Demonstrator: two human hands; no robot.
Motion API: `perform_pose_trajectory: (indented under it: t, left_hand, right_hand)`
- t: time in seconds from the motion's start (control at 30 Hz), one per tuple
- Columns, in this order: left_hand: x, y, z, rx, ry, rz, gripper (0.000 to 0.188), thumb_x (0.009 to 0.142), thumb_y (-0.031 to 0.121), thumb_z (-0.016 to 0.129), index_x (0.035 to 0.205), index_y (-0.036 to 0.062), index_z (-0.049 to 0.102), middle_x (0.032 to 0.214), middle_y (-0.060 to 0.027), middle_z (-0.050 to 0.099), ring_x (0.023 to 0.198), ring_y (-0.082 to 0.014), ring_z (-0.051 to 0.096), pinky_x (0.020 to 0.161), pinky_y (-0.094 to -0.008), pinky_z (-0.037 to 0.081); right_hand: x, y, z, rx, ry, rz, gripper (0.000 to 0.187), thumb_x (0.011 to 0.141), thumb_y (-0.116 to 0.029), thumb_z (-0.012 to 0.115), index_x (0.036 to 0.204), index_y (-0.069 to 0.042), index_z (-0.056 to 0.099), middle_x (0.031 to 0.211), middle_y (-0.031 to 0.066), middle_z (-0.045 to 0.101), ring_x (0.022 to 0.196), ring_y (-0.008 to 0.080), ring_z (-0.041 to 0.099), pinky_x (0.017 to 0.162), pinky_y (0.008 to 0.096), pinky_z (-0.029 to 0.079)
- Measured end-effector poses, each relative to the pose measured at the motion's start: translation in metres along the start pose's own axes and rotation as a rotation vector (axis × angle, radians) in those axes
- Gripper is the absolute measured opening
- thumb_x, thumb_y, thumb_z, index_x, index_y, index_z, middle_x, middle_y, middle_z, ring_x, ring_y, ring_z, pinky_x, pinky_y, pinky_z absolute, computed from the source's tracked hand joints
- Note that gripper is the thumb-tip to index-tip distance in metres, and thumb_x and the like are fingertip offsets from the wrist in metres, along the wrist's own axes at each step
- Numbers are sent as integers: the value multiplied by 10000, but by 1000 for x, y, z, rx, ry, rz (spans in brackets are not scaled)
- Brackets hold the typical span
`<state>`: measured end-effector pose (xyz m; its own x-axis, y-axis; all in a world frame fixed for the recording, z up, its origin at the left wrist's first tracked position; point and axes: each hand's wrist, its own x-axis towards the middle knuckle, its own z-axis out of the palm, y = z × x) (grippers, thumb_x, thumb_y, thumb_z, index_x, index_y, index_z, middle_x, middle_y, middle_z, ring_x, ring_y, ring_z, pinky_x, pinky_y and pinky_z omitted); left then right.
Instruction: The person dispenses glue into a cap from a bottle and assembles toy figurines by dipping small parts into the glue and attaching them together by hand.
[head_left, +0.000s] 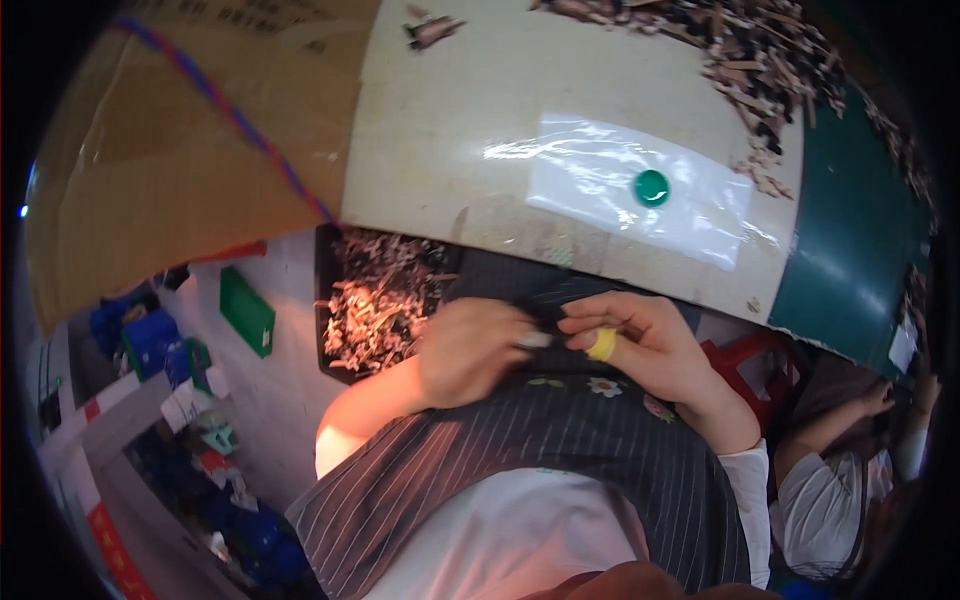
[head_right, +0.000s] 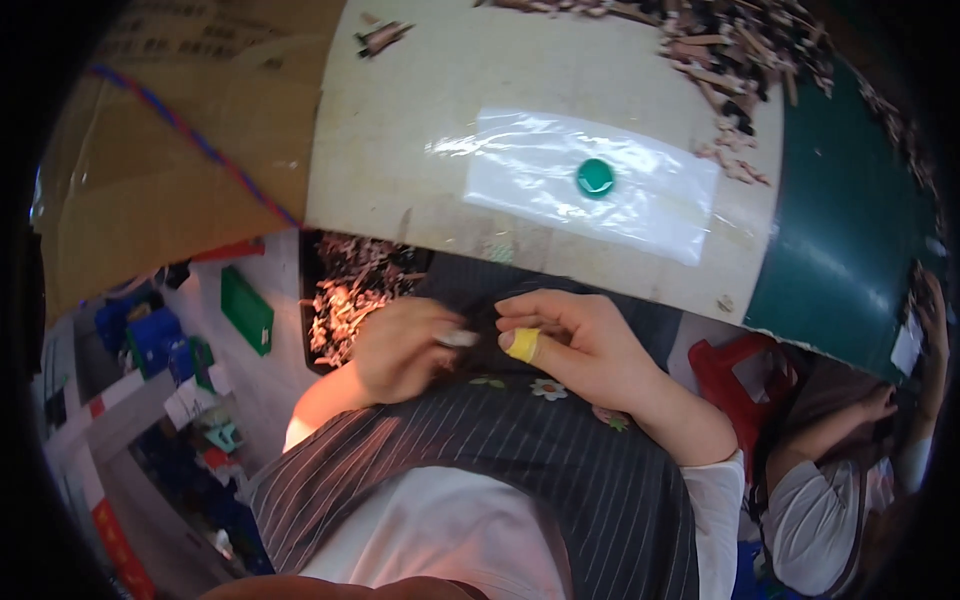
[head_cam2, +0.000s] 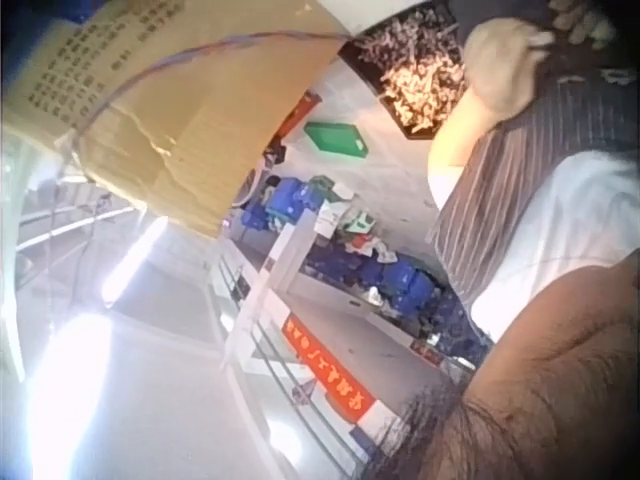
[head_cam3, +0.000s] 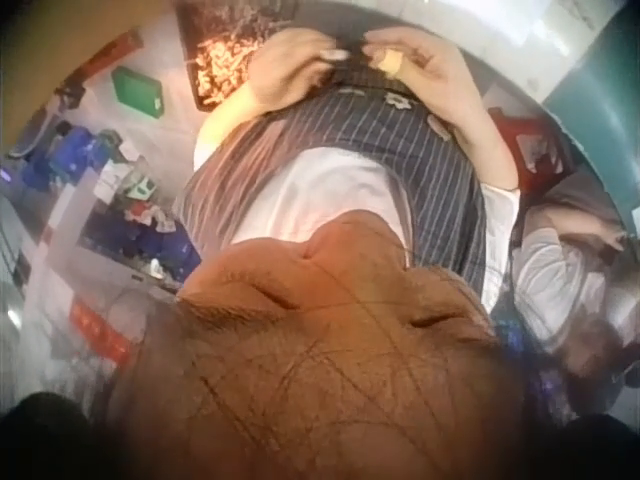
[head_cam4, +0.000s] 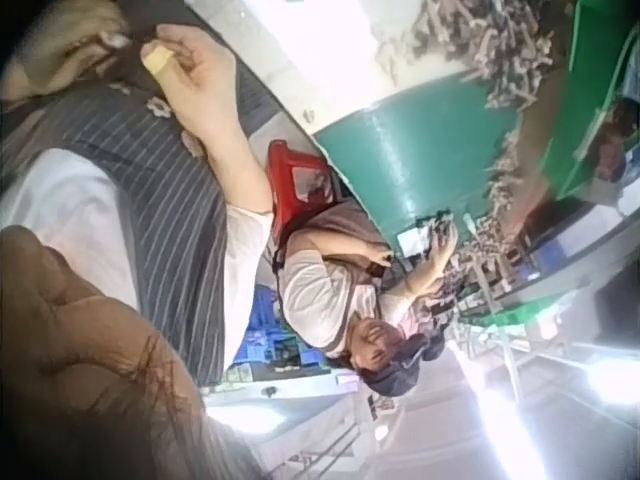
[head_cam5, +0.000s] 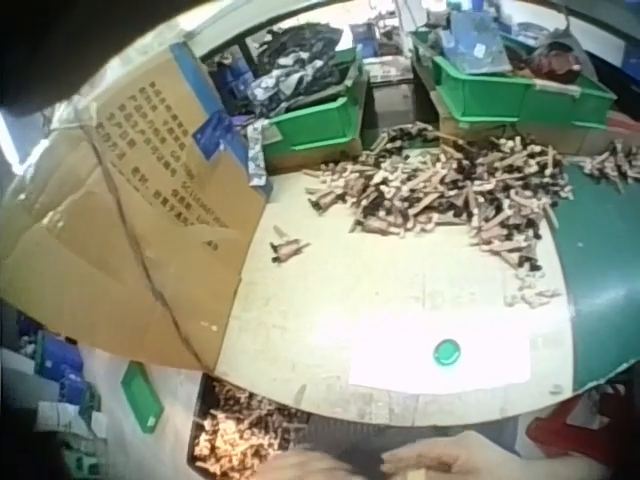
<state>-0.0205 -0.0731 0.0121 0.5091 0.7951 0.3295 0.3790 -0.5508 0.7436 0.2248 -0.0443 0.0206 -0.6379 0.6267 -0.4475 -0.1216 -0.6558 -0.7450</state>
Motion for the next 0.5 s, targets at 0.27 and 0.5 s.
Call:
perform_pose_trajectory:
  t: [0.27, 0.5]
  left_hand:
    - [-164, -103, -65, 396, 381, -981, 280, 884, 116, 653, 1116, -35, 613, 988, -125, 683, 826, -181, 640, 745, -290, 498]
    - [8, -14, -55, 160, 106, -454, 124, 767, -11, 682, 887, -34, 664, 792, -137, 649, 690, -232, 618, 623, -304, 472]
  right_hand:
    - [-40, -30, -125, -542, 1175, -468, 173, 916, -193, 632, 858, -32, 612, 687, -14, 596, 576, 32, 505, 525, 171, 376]
    - [-12, -34, -166, -1136, 1368, -303, 241, 859, -222, 660, 789, 0, 596, 590, 101, 541, 513, 164, 483, 505, 330, 397]
